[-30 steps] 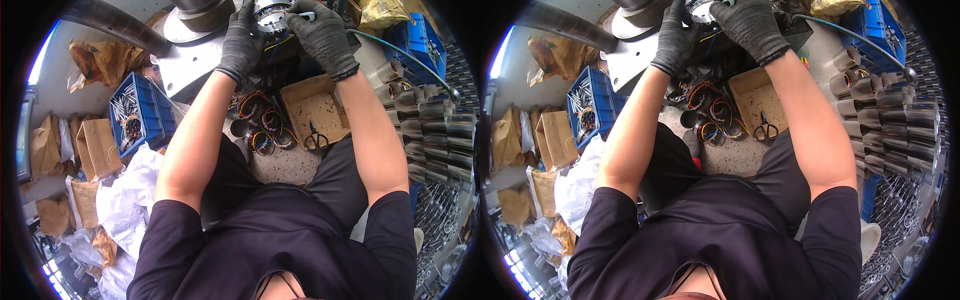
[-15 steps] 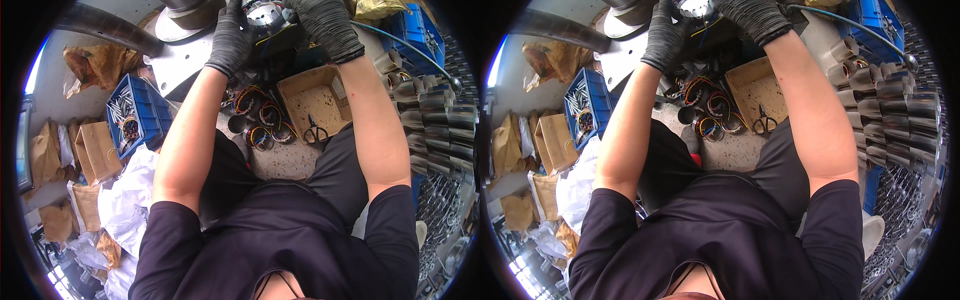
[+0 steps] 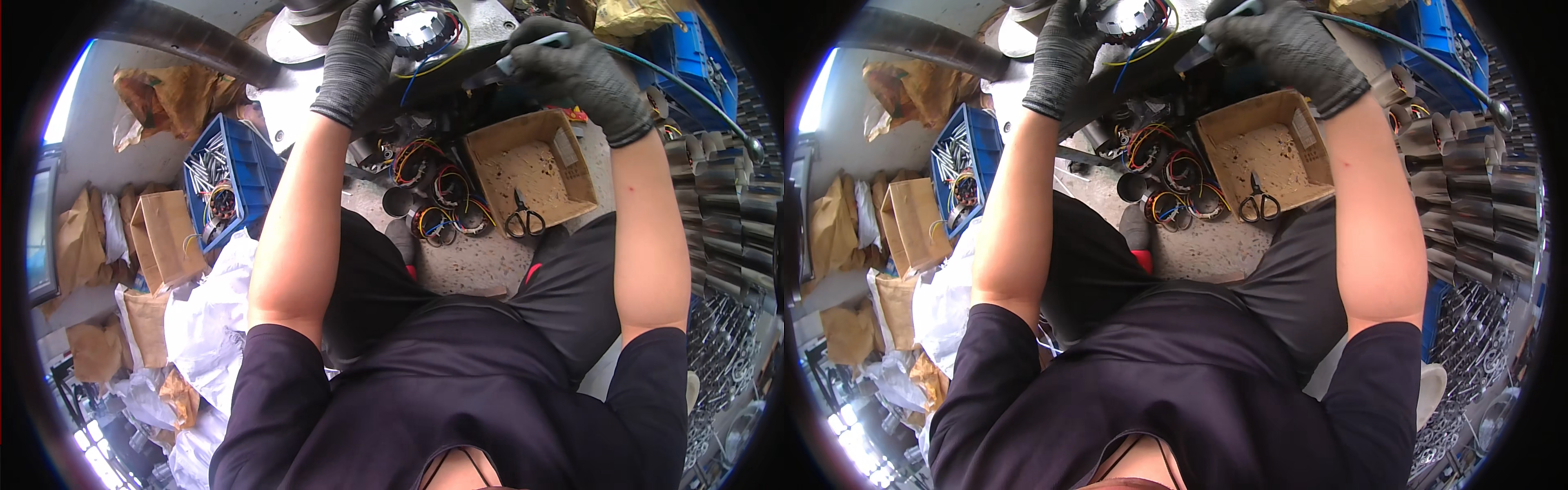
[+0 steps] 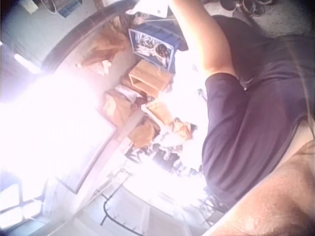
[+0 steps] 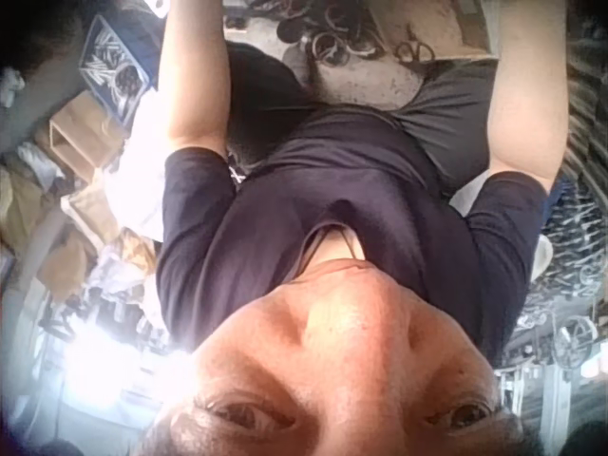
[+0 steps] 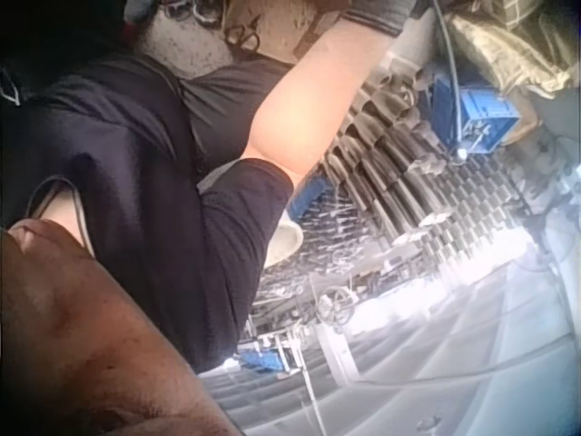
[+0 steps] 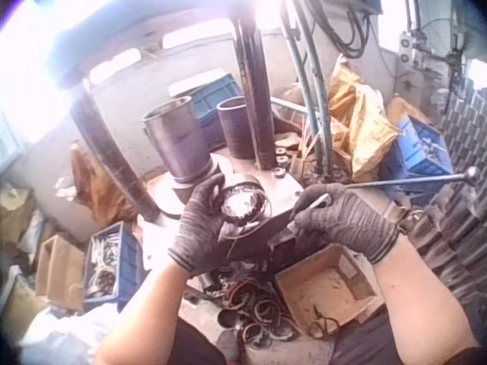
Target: The recorder uses a press machine and hand tools to assemble and crimp wire-harness components into metal housings.
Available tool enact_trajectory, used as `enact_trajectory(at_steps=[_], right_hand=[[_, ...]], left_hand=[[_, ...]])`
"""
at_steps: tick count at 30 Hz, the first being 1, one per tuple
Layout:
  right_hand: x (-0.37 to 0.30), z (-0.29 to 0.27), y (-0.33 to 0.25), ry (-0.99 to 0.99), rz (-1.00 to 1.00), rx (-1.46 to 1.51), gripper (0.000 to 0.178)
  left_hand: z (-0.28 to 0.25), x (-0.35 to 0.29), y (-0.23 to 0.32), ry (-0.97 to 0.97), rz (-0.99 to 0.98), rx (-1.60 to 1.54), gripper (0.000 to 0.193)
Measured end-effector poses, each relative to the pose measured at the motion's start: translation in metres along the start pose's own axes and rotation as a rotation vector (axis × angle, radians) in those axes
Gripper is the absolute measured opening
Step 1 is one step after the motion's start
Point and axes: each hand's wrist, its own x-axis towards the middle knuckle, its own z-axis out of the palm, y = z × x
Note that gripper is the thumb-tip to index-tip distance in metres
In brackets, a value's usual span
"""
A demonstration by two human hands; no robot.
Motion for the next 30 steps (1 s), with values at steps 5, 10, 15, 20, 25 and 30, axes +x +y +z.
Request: enact_trajectory(at_steps=[5, 10, 15, 20, 25, 30], right_hand=[[-0.017, -0.004, 0.009, 0.276, 0.364, 0.946, 0.028], [-0.011, 0.007, 0.021, 0.289, 0.245, 1.246, 0.031], [-0.008, 0.011, 0.001, 0.393, 0.304, 1.400, 0.027], [-0.004, 0.021, 0.014, 0.429, 0.352, 1.496, 0.026], [-0.002, 0.018, 0.012, 0.399, 0.315, 1.634, 0.024], [-0.001, 0.016, 0.007, 0.349, 0.270, 1.733, 0.022]], left_hand=[[0.000, 0.000, 0.024, -0.064, -0.128, 0.432, 0.085], [-0.004, 0.000, 0.025, -0.055, 0.044, 0.914, 0.085], [-0.008, 0.001, 0.013, 0.020, 0.135, 0.936, 0.061], [-0.024, 0.001, 0.002, -0.060, 0.147, 0.575, 0.047], [-0.005, -0.005, 0.031, 0.025, 0.277, 0.819, 0.042], [0.011, -0.020, 0.053, -0.007, 0.032, 0.394, 0.035]])
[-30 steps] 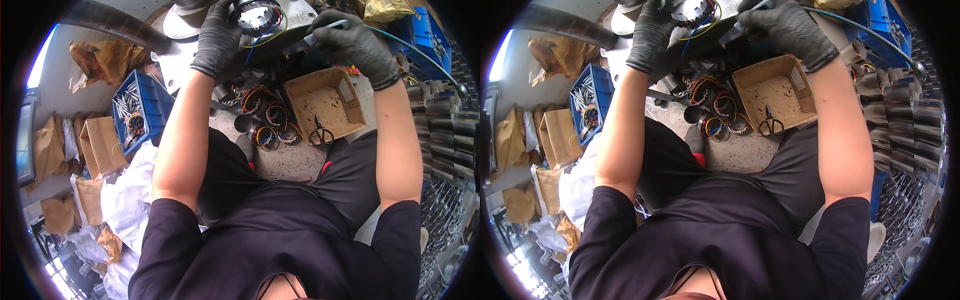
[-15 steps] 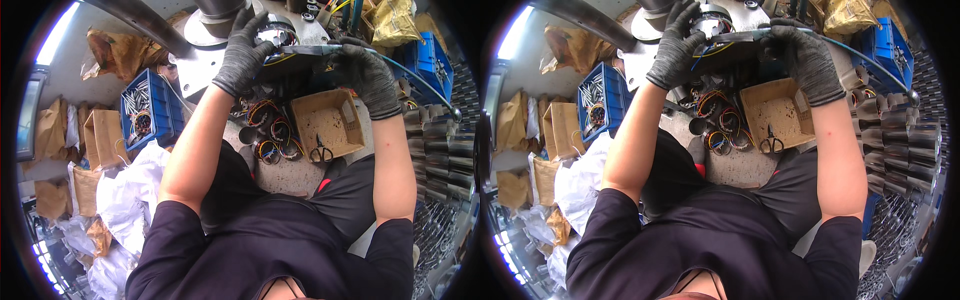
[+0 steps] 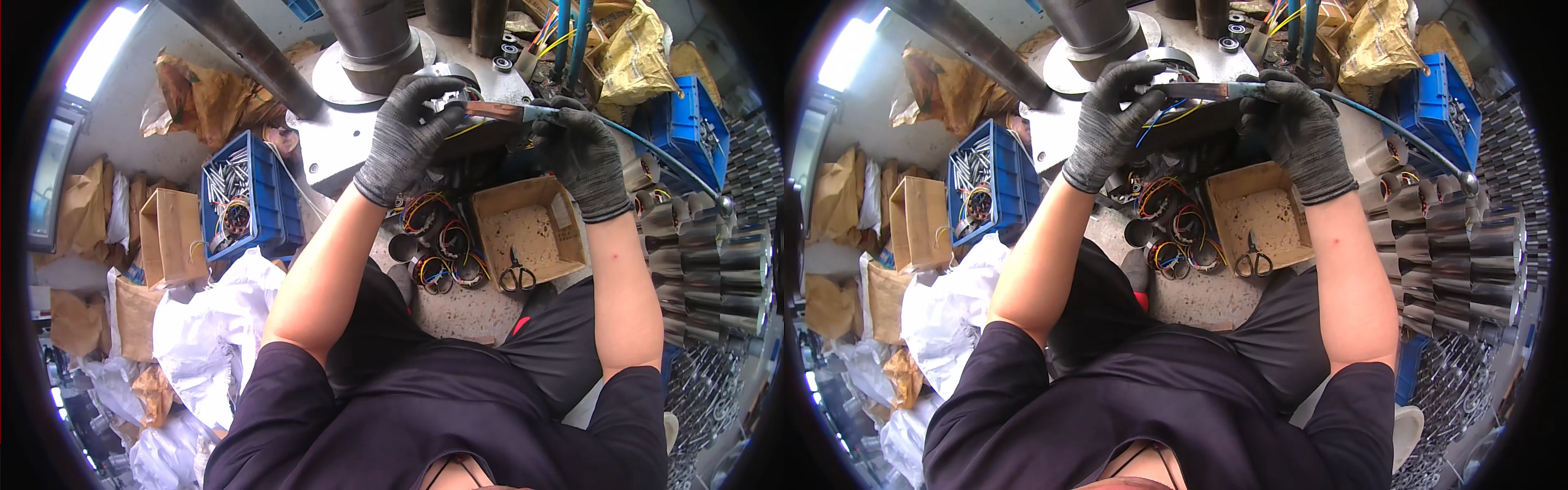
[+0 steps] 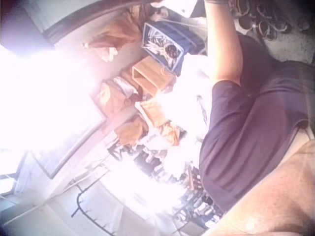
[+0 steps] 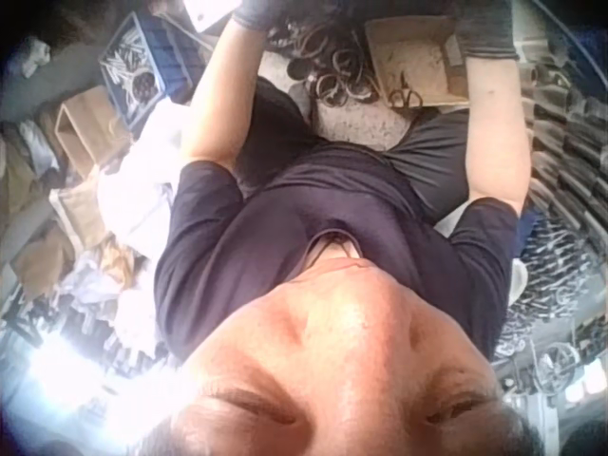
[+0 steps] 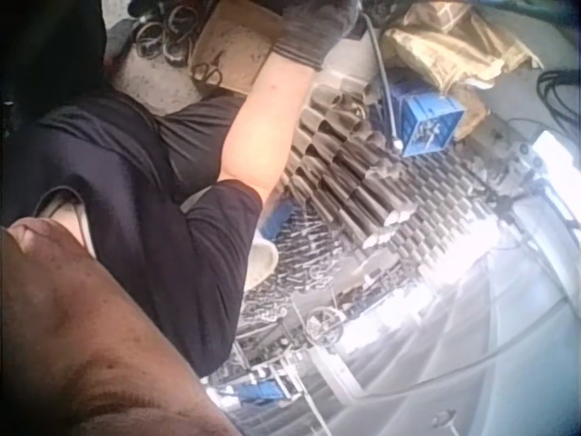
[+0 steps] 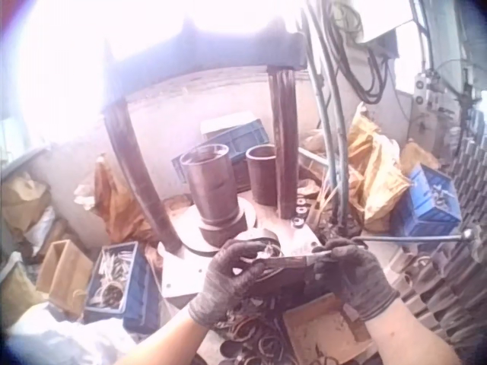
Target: The recorder uses a press machine and hand tools to assemble and crimp wire-harness components into metal housings.
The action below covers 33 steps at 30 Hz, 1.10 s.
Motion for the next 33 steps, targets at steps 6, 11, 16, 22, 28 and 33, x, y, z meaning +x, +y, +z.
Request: enact_trajectory(at_steps=[6, 11, 16, 22, 28, 33], right_hand=[[-0.003, -0.001, -0.007, 0.033, -0.004, -0.022, 0.020], [-0.013, -0.008, -0.038, 0.105, -0.105, -0.030, 0.019], [-0.019, 0.003, -0.031, 0.216, -0.128, -0.252, 0.019], [-0.025, 0.042, -0.003, 0.244, -0.285, -0.815, 0.014], [-0.024, 0.053, -0.002, 0.085, -0.274, -0.997, 0.010], [-0.016, 0.065, 0.021, -0.048, -0.140, -1.202, 0.007]], left_hand=[[-0.002, -0.010, 0.002, -0.053, -0.167, -0.074, 0.029], [0.001, -0.027, -0.005, -0.300, -0.335, 0.039, 0.029], [-0.003, -0.034, -0.012, -0.369, -0.036, 0.341, 0.027], [-0.039, -0.009, -0.035, 0.037, 0.270, 0.516, 0.016], [-0.028, 0.014, -0.042, 0.223, 0.241, 0.762, 0.063], [-0.024, 0.022, -0.049, -0.027, -0.159, 0.184, 0.089]])
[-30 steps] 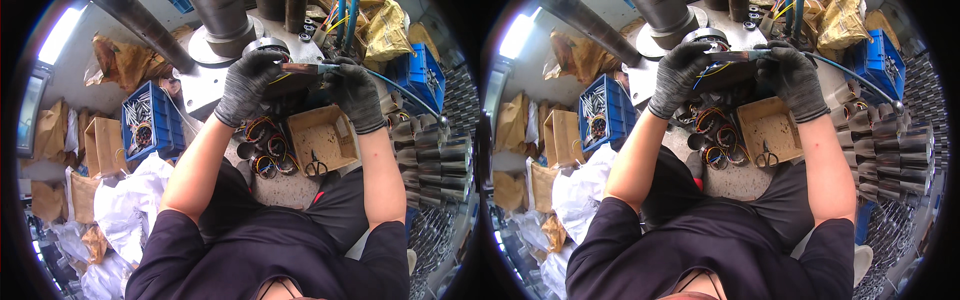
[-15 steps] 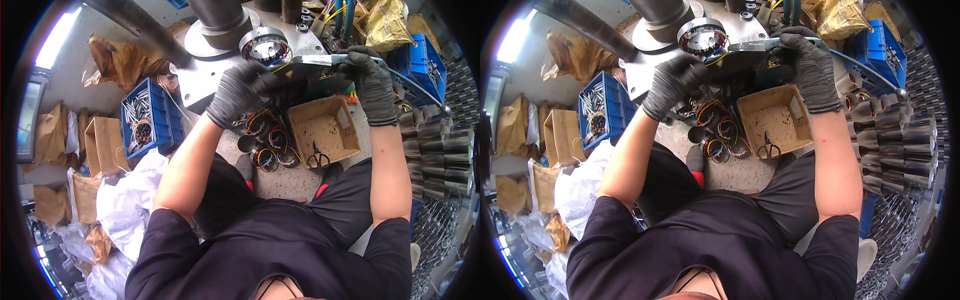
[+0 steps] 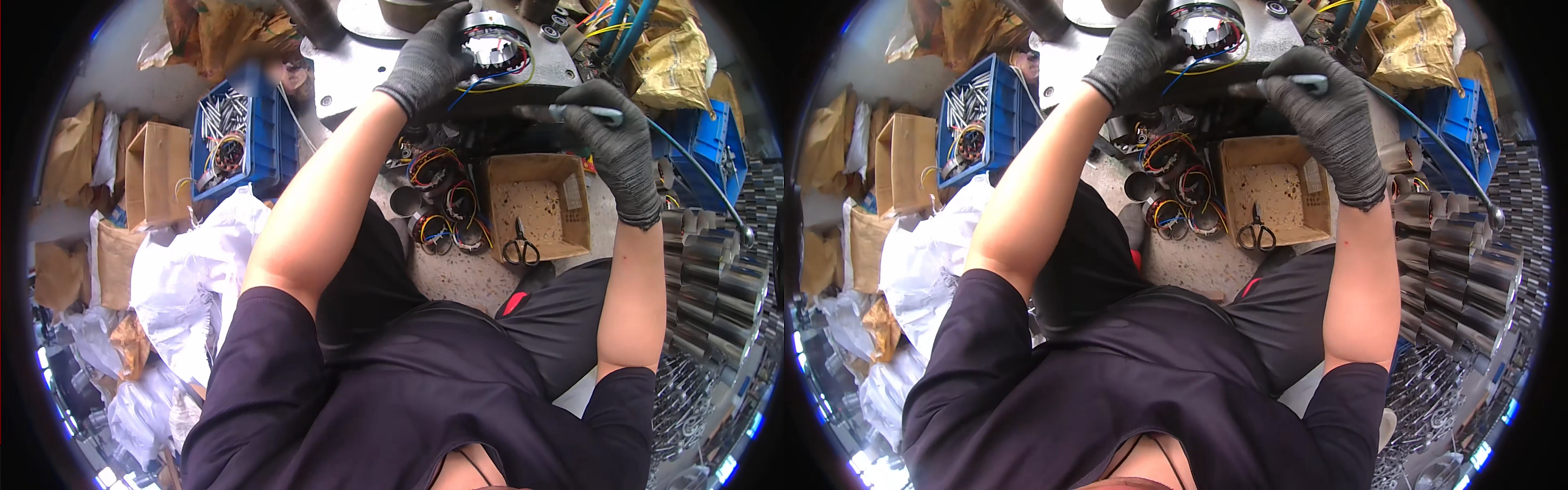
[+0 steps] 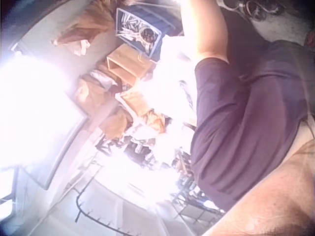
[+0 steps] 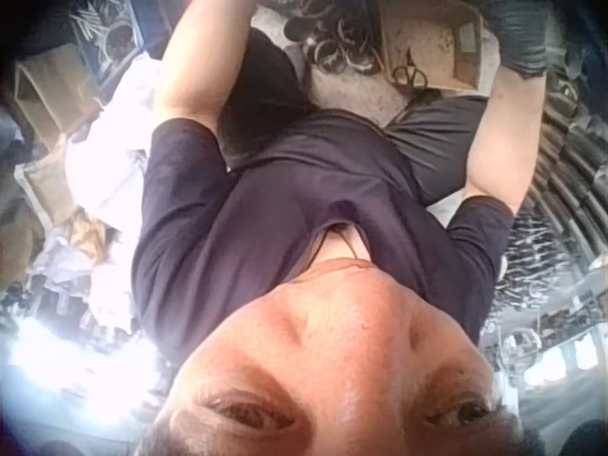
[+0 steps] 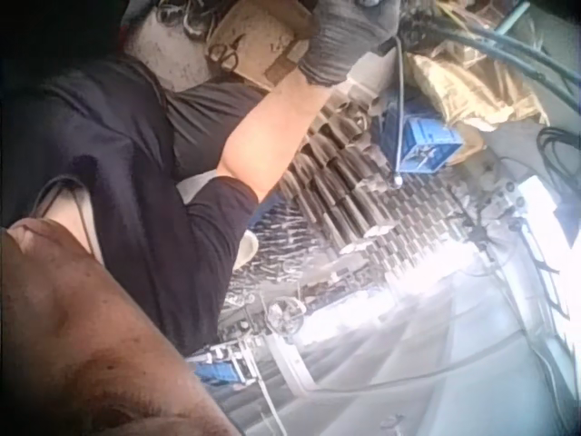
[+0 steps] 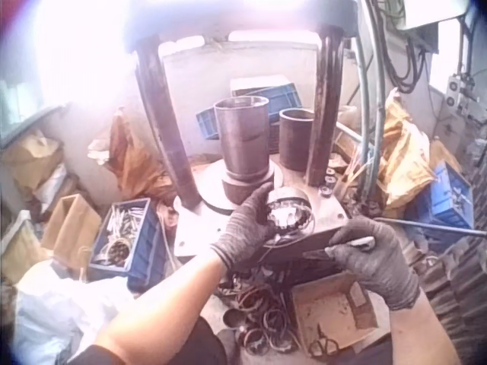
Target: The recorder uses a press machine and hand tools to assemble and crimp wire-harness components into metal housings.
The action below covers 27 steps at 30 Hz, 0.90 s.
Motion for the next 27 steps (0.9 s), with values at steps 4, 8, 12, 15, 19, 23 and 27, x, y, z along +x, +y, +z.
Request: enact_trajectory(at_steps=[4, 8, 12, 15, 19, 23, 27], right_hand=[[0.010, 0.009, 0.013, 0.199, -0.104, 0.020, 0.008], [0.028, 0.031, 0.015, 0.284, -0.234, -0.156, 0.012], [0.046, 0.039, 0.007, 0.307, -0.230, -0.278, 0.015], [0.054, 0.043, 0.009, 0.372, -0.180, -0.308, 0.012], [0.058, 0.037, 0.008, 0.326, -0.287, -0.424, 0.012], [0.053, 0.034, -0.007, 0.126, -0.011, -0.033, 0.010], [0.047, 0.038, -0.004, 0.329, -0.128, -0.164, 0.011]], left_hand=[[-0.001, -0.013, 0.017, -0.115, -0.022, -0.173, 0.087], [0.002, -0.015, 0.035, -0.125, -0.038, -0.092, 0.079], [-0.001, -0.019, 0.052, -0.191, -0.272, -0.256, 0.074], [-0.002, -0.016, 0.028, -0.138, -0.097, -0.047, 0.076], [0.001, -0.025, 0.037, -0.081, 0.119, 0.233, 0.073], [0.000, -0.007, 0.006, -0.171, -0.216, -0.594, 0.068], [0.003, 0.007, -0.017, -0.238, -0.557, -1.422, 0.064]])
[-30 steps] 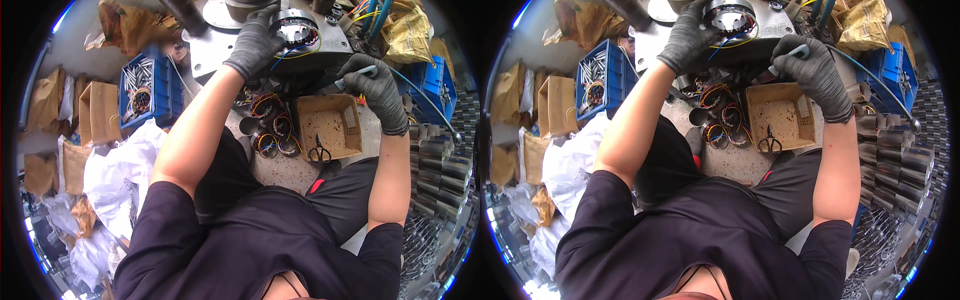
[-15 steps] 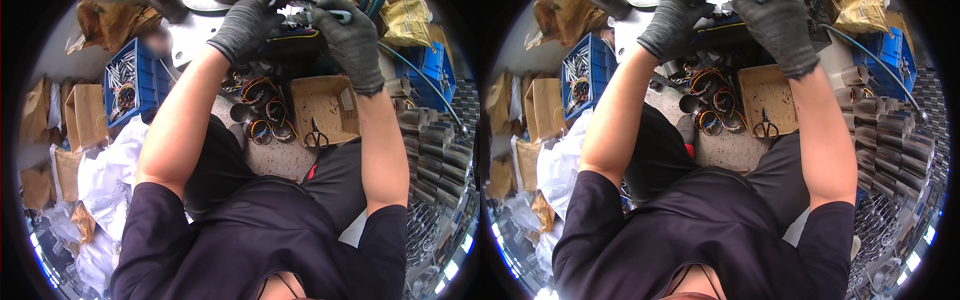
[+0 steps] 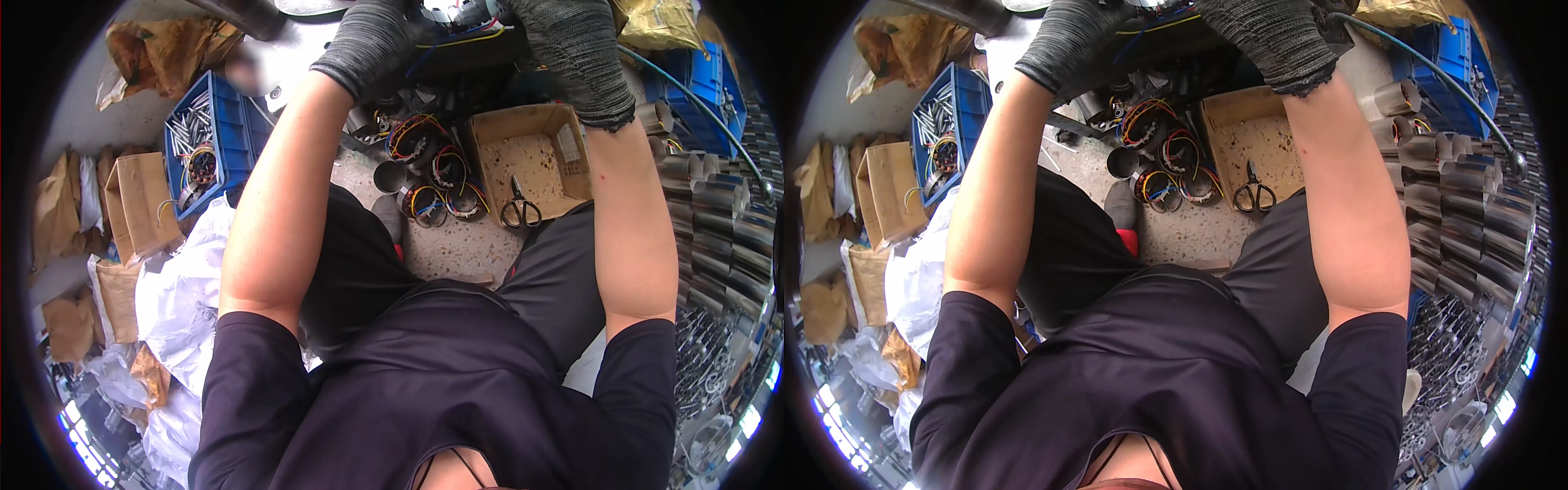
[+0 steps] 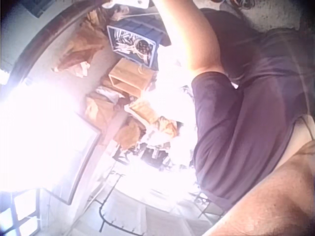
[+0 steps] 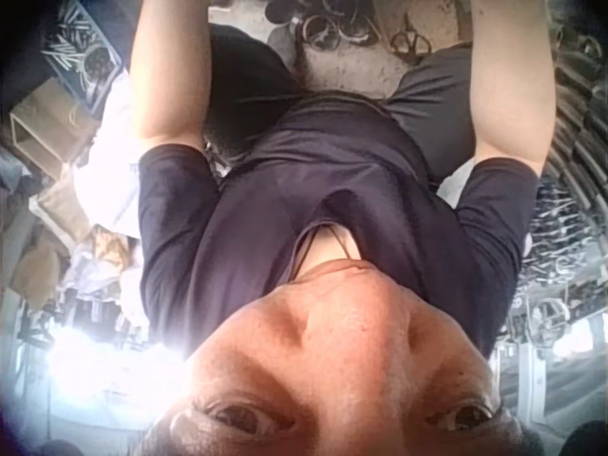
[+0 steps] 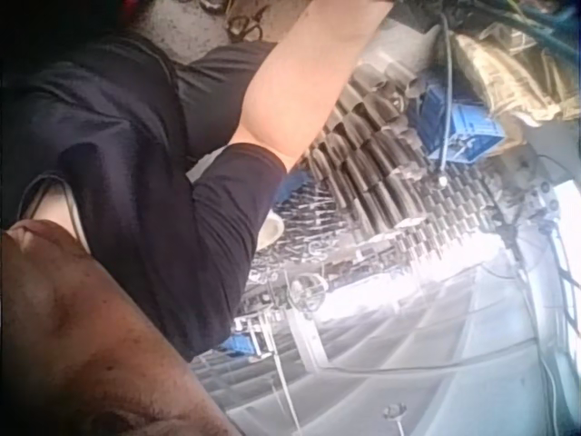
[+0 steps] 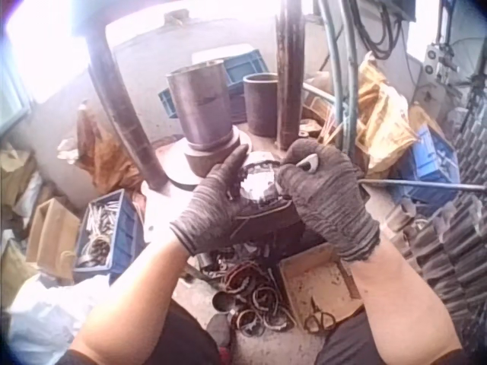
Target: The recorder uses a press machine and hand tools to assemble and crimp wire-harness components into metal housings.
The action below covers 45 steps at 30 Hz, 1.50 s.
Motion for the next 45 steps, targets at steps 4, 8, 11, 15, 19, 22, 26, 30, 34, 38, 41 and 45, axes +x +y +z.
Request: enact_trajectory(at_steps=[4, 8, 11, 15, 19, 22, 26, 30, 34, 38, 41, 45], right_hand=[[0.002, 0.002, 0.016, 0.127, -0.246, -0.107, 0.013], [-0.004, -0.007, 0.010, 0.002, -0.308, -0.129, 0.012], [-0.014, -0.022, 0.009, -0.074, 0.254, 0.375, 0.006], [-0.023, -0.057, 0.026, -0.148, 0.132, 0.335, 0.029], [-0.028, -0.067, 0.024, -0.164, 0.284, 0.376, 0.023], [-0.032, -0.072, 0.026, -0.187, 0.219, 0.342, 0.023], [-0.040, -0.076, 0.030, -0.166, 0.211, 0.322, 0.030], [-0.046, -0.081, 0.032, -0.084, 0.175, 0.400, 0.024], [-0.047, -0.087, 0.015, -0.079, 0.214, 0.338, 0.021], [-0.048, -0.092, 0.009, -0.088, 0.270, 0.391, 0.022], [-0.051, -0.095, 0.011, -0.044, 0.300, 0.386, 0.021], [-0.052, -0.095, 0.015, -0.082, 0.233, 0.378, 0.027]], left_hand=[[0.049, -0.035, -0.022, 0.179, 0.601, 1.630, 0.078], [0.015, -0.014, -0.010, 0.100, 0.541, 1.410, 0.099], [0.007, -0.015, -0.010, 0.118, 0.499, 1.380, 0.101], [0.038, -0.024, -0.013, 0.189, 0.381, 1.142, 0.099], [0.008, -0.014, 0.010, 0.229, 0.306, 0.976, 0.087], [-0.011, -0.003, 0.014, 0.301, 0.322, 1.025, 0.077], [-0.019, -0.002, 0.015, 0.370, 0.252, 0.829, 0.071], [-0.004, -0.012, 0.017, 0.306, 0.153, 0.710, 0.065], [-0.007, -0.016, 0.020, 0.154, 0.178, 0.612, 0.057], [-0.003, -0.011, 0.024, 0.141, 0.060, 0.503, 0.052], [0.009, -0.010, 0.017, 0.248, 0.200, 0.707, 0.052], [0.008, -0.007, 0.011, 0.324, 0.503, 1.258, 0.052]])
